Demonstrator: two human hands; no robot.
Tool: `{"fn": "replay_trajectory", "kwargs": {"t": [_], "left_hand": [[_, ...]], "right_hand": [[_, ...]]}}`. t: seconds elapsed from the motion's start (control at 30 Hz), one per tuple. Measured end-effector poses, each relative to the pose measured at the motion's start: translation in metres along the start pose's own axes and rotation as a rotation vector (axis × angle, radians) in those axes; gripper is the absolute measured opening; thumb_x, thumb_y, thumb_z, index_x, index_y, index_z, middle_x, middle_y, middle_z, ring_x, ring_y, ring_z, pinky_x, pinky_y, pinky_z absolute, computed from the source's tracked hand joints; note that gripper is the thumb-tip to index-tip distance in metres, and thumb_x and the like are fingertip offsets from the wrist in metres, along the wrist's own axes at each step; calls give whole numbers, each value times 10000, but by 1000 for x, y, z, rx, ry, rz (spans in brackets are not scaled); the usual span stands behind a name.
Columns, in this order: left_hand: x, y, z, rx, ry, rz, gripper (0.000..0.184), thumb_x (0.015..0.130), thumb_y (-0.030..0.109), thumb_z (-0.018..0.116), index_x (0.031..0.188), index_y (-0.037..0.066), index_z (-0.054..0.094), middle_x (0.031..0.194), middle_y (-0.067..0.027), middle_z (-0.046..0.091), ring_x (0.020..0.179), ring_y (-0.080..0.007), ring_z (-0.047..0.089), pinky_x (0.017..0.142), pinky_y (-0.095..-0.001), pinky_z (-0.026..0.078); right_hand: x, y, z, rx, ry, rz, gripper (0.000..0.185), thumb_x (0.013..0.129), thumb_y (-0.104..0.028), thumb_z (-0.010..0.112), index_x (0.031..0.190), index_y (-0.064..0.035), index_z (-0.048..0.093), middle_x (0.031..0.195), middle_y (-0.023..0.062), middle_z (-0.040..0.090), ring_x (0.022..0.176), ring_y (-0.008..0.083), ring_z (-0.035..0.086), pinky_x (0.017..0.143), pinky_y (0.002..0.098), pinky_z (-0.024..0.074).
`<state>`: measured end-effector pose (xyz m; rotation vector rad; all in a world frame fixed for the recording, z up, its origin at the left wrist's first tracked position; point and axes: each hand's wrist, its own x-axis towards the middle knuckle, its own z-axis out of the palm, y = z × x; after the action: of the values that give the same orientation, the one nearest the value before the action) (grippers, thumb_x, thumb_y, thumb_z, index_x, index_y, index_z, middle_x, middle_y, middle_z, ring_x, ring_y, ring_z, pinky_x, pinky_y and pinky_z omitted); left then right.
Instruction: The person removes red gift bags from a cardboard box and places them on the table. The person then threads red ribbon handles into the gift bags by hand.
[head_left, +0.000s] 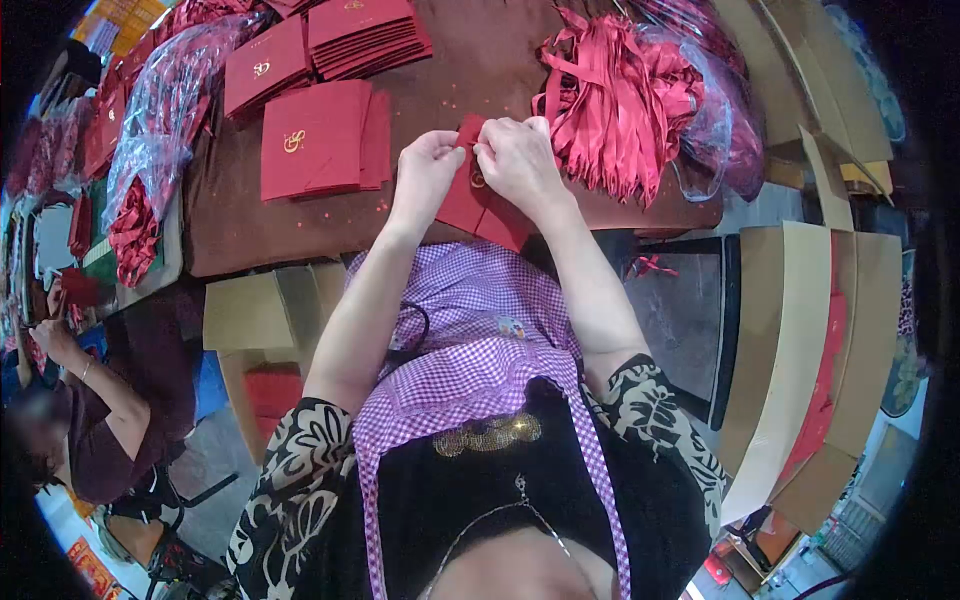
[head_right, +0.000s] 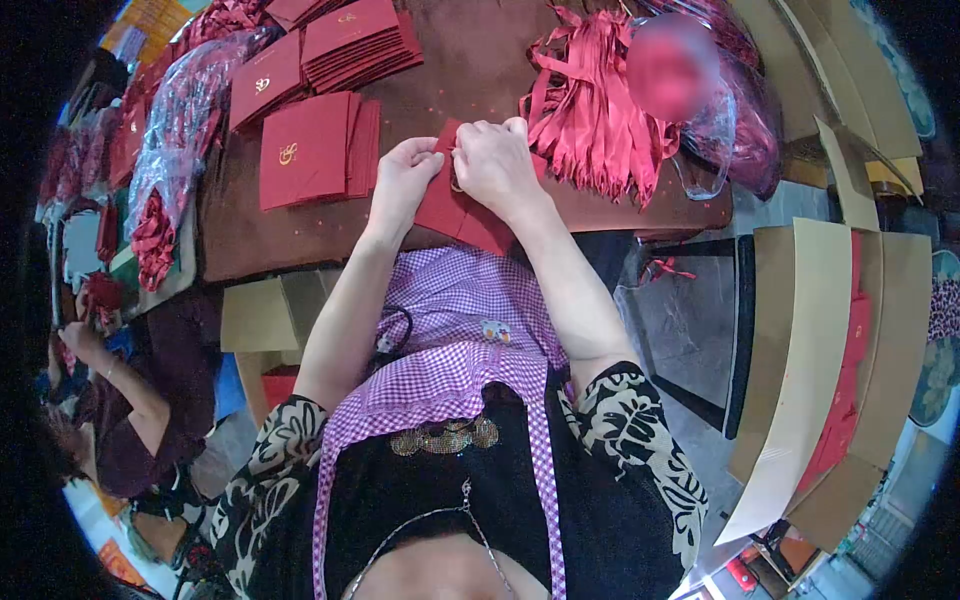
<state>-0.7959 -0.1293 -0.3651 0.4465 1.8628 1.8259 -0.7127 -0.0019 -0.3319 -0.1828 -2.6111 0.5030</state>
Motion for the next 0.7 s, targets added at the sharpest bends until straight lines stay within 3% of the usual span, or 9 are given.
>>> {"fn": "replay_trajectory", "kwargs": {"t": [0.13, 0.37, 0.5, 0.57, 0.6, 0.7], "left_hand": [[-6, 2, 4, 110, 34, 107, 211, 818, 57, 631, 998, -54, 642, 811, -82, 681, 727, -104, 617, 663, -255, 497], [-23, 29, 14, 511, 120, 355, 219, 803, 7, 545, 990, 0, 658, 851, -205, 663, 771, -281, 671, 719, -343, 522], [-21, 33, 9, 345, 49, 284, 235, 852, 59, 560, 1048, -41, 642, 888, -188, 680, 803, -233, 671, 728, -347, 516], [-12, 28, -1, 204, -97, 286, 250, 883, 70, 548, 1084, -54, 630, 875, -113, 696, 757, -150, 642, 698, -292, 513], [-12, 37, -8, 61, -216, -30, 264, 904, 61, 549, 1140, -30, 622, 931, -21, 666, 829, -86, 586, 768, -230, 488], [-13, 49, -10, 263, -265, 59, 260, 904, 43, 535, 1139, -35, 617, 947, -31, 670, 856, -84, 594, 767, -222, 485]], "right_hand": [[5, -8, -13, -72, -68, -10, 92, 786, -128, 594, 751, -46, 573, 739, 109, 616, 717, 273, 586, 758, 405, 355], [14, -25, -29, -222, -185, -38, 96, 775, -108, 553, 752, -20, 580, 732, 145, 625, 723, 308, 602, 751, 424, 366], [14, -14, -32, -39, -132, 27, 96, 775, -103, 558, 746, -18, 592, 753, 148, 632, 727, 316, 602, 743, 422, 369], [11, -7, -32, -38, -120, 32, 88, 769, -105, 586, 743, -23, 602, 753, 134, 632, 729, 310, 599, 743, 409, 373], [9, -6, -33, 46, -115, 43, 100, 775, -117, 594, 747, -21, 604, 751, 136, 635, 743, 306, 603, 745, 413, 367], [4, -5, -31, 153, -126, 75, 126, 791, -146, 619, 760, -25, 604, 770, 131, 635, 767, 290, 599, 764, 410, 352]]}}
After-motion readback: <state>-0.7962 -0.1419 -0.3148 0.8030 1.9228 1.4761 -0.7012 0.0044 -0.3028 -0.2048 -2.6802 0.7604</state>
